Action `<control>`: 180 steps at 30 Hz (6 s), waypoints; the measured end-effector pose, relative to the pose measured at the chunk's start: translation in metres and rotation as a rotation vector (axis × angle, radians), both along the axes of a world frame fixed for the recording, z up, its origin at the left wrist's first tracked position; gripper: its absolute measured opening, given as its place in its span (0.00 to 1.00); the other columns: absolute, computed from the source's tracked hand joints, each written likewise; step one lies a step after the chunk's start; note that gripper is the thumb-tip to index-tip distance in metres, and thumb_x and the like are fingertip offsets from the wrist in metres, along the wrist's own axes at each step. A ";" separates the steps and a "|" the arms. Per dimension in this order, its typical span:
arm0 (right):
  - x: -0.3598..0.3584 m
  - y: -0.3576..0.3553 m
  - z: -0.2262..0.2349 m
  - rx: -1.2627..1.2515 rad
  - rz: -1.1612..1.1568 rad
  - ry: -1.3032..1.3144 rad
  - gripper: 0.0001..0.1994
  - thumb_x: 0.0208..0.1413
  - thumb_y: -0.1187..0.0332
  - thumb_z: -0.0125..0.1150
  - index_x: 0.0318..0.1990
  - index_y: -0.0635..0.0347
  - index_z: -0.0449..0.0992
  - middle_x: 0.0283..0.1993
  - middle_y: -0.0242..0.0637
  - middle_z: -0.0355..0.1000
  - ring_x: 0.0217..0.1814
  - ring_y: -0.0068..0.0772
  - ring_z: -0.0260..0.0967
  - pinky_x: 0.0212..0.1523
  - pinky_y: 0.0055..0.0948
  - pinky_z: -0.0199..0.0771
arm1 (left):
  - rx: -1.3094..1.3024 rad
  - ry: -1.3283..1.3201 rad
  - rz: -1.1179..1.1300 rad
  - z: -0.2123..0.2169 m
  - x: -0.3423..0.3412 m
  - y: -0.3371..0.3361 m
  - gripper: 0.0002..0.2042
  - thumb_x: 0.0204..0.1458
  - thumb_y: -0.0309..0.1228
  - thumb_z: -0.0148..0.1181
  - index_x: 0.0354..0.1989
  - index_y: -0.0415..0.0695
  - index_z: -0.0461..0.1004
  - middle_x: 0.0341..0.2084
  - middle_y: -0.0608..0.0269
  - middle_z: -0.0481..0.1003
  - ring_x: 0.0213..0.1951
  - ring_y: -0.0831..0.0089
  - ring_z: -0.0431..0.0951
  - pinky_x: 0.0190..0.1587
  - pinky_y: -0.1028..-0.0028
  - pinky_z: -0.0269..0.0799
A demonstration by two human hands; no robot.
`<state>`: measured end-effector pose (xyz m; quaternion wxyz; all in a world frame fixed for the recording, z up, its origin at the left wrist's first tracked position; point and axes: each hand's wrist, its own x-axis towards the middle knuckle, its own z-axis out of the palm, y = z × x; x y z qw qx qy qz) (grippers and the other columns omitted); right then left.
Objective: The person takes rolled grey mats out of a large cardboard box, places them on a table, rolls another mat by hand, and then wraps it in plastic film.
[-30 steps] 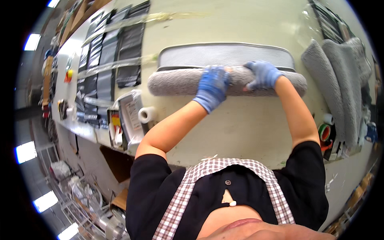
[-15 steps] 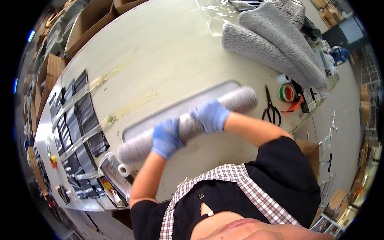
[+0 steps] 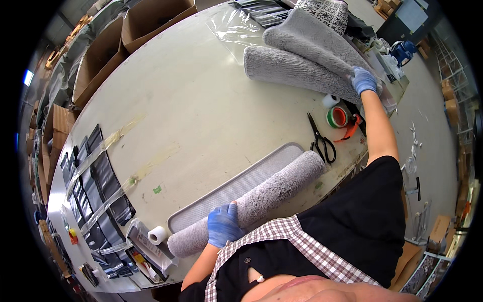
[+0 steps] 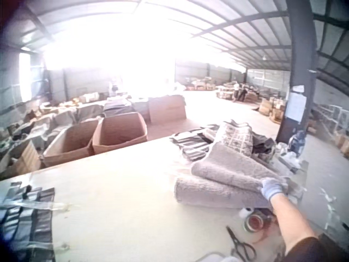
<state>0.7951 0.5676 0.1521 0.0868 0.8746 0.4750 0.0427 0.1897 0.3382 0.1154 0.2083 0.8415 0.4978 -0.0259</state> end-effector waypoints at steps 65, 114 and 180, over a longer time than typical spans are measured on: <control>-0.523 0.065 0.067 0.632 1.869 -0.039 0.08 0.62 0.66 0.52 0.45 0.38 0.75 0.40 0.32 0.73 0.33 0.31 0.75 0.26 0.32 0.76 | -0.028 -0.132 0.034 -0.007 -0.016 0.002 0.35 0.38 0.47 0.70 0.54 0.40 0.72 0.39 0.52 0.74 0.42 0.55 0.76 0.48 0.59 0.71; -0.297 -0.133 -0.105 -0.205 0.577 1.006 0.62 0.33 0.72 0.81 0.77 0.47 0.44 0.68 0.55 0.64 0.70 0.51 0.62 0.70 0.38 0.63 | 0.018 0.016 0.094 0.008 -0.106 0.005 0.09 0.56 0.34 0.60 0.43 0.63 0.82 0.28 0.60 0.73 0.31 0.58 0.76 0.33 0.61 0.73; -0.349 -0.161 -0.037 -1.080 1.071 0.489 0.55 0.29 0.35 0.77 0.67 0.51 0.67 0.61 0.45 0.68 0.62 0.50 0.68 0.59 0.46 0.72 | -0.457 0.197 0.172 0.023 -0.129 -0.016 0.43 0.36 0.67 0.69 0.53 0.43 0.75 0.46 0.49 0.76 0.52 0.49 0.75 0.55 0.58 0.72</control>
